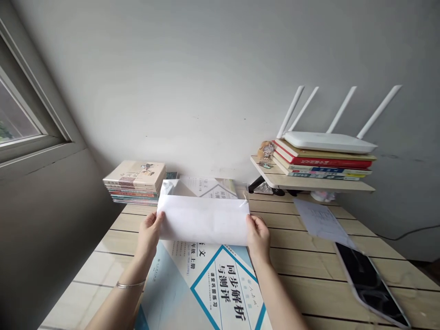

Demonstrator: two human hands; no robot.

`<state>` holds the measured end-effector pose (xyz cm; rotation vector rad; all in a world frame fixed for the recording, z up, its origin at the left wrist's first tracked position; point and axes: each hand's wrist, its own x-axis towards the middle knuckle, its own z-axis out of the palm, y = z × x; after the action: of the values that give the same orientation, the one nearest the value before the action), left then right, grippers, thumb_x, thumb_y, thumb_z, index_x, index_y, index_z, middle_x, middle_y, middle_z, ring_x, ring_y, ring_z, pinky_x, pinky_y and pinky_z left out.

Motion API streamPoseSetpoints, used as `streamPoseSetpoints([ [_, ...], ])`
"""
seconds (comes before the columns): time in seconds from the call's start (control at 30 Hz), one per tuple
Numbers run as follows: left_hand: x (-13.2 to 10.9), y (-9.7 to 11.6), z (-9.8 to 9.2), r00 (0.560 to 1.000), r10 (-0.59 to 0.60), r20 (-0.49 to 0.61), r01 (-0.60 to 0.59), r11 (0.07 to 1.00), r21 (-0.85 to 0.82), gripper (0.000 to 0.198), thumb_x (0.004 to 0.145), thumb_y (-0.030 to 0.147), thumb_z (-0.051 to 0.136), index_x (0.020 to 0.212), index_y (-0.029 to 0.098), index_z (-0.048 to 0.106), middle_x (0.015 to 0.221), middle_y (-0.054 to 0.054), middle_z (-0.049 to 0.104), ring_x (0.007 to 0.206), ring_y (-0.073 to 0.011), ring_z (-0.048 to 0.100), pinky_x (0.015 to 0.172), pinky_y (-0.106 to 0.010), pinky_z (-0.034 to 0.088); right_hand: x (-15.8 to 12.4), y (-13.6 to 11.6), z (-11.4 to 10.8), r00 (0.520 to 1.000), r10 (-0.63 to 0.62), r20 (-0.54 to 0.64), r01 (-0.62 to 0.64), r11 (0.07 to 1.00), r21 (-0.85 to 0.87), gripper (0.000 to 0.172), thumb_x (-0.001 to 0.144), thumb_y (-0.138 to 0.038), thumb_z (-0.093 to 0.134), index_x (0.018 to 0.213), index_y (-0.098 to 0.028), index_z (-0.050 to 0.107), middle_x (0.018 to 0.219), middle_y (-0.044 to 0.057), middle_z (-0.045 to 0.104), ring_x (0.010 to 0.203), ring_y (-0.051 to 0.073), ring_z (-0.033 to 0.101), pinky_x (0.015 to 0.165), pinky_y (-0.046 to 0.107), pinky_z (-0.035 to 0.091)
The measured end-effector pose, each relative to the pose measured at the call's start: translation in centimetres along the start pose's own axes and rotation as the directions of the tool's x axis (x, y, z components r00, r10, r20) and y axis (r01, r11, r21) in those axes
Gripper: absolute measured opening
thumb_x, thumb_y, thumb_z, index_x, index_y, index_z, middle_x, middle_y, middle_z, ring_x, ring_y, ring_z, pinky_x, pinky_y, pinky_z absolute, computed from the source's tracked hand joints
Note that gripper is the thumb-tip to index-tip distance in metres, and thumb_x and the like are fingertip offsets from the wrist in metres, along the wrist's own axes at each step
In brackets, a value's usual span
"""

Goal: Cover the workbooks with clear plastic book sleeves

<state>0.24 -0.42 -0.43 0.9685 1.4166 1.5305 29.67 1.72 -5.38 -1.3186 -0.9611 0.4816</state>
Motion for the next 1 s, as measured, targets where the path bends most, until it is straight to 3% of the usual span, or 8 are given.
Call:
streamPoseSetpoints([
  [0.13,-0.2,-0.7,-0.2,1.0,0.019,0.019,-0.019,0.999,-0.042,0.048,0.073,0.053,0.061,0.095,0.011,0.067,0.084,-0.008,0.066,0.072,-0.0164,0.053,0.061,-0.024,0.038,0.8,-0.9,-0.2,0.987,-0.137,-0.083,0.121,0.977,-0.174,0.038,0.073,-0.053,0.058,0.079,-0.016,0.059,0.078,0.005,0.06,0.075,0.02,0.054,0.067,0.031,0.044],
  [0.23,-0.2,-0.9,-0.4,0.997,0.056,0.052,-0.054,0.997,-0.048,0.048,0.073,0.053,0.061,0.096,0.011,0.067,0.086,-0.009,0.067,0.076,-0.018,0.055,0.063,-0.024,0.039,0.3,-3.6,0.5,0.848,-0.502,-0.166,0.397,0.812,-0.428,0.027,0.075,-0.041,0.062,0.085,-0.016,0.057,0.092,0.01,0.058,0.093,0.025,0.052,0.081,0.038,0.042],
  [0.33,-0.4,-0.7,-0.4,0.995,0.078,0.069,-0.075,0.996,-0.046,0.047,0.073,0.053,0.062,0.094,0.011,0.068,0.084,-0.008,0.066,0.077,-0.0182,0.055,0.064,-0.024,0.039,-2.9,-7.5,2.8,0.699,-0.695,0.167,0.694,0.604,-0.391,0.008,0.085,-0.025,0.053,0.086,-0.018,0.056,0.086,0.007,0.058,0.083,0.02,0.053,0.077,0.034,0.043],
  [0.47,-0.6,-0.3,-0.6,0.995,0.039,0.096,-0.023,0.986,-0.164,0.038,0.073,0.052,0.062,0.079,0.014,0.064,0.07,-0.002,0.06,0.064,-0.0126,0.048,0.058,-0.022,0.037,-9.6,-10.6,7.7,0.479,-0.639,0.602,0.87,0.434,-0.233,0.013,0.09,-0.017,0.046,0.098,-0.018,0.056,0.081,0.005,0.06,0.077,0.018,0.054,0.071,0.03,0.041],
  [0.6,0.0,-0.3,-1.2,0.996,-0.01,0.091,0.034,0.965,-0.261,0.039,0.074,0.05,0.06,0.055,0.018,0.047,0.052,0.005,0.04,0.052,-0.0087,0.035,0.05,-0.022,0.032,-13.3,-10.5,12.1,0.534,-0.531,0.658,0.843,0.393,-0.367,0.01,0.088,-0.027,0.049,0.091,-0.017,0.053,0.078,0.005,0.057,0.072,0.02,0.054,0.066,0.032,0.037],
  [0.73,1.0,-0.1,-2.2,0.977,0.0,0.215,0.053,0.97,-0.239,0.018,0.07,0.032,0.059,0.06,0.017,0.057,0.057,0.002,0.05,0.058,-0.0109,0.044,0.055,-0.023,0.036,-13.4,-10.0,14.2,0.566,-0.535,0.627,0.824,0.367,-0.431,0.01,0.09,-0.025,0.046,0.084,-0.017,0.05,0.073,0.003,0.056,0.067,0.018,0.053,0.064,0.032,0.034],
  [0.87,1.4,0.5,-3.2,0.928,-0.003,0.373,0.092,0.971,-0.219,0.016,0.066,0.024,0.058,0.076,0.014,0.067,0.066,-0.001,0.062,0.063,-0.0132,0.052,0.063,-0.025,0.041,-13.0,-10.1,14.4,0.497,-0.57,0.654,0.867,0.291,-0.404,0.011,0.091,-0.021,0.045,0.092,-0.018,0.055,0.073,0.002,0.057,0.066,0.018,0.053,0.064,0.031,0.032],
  [1.0,1.6,0.8,-3.8,0.912,-0.009,0.409,0.115,0.965,-0.236,0.018,0.067,0.028,0.068,0.076,0.014,0.063,0.068,-0.001,0.063,0.061,-0.0108,0.054,0.062,-0.024,0.042,-12.6,-10.2,13.7,0.394,-0.513,0.763,0.919,0.188,-0.347,0.019,0.088,-0.015,0.046,0.102,-0.021,0.058,0.074,0.003,0.057,0.065,0.017,0.054,0.063,0.03,0.033],
])
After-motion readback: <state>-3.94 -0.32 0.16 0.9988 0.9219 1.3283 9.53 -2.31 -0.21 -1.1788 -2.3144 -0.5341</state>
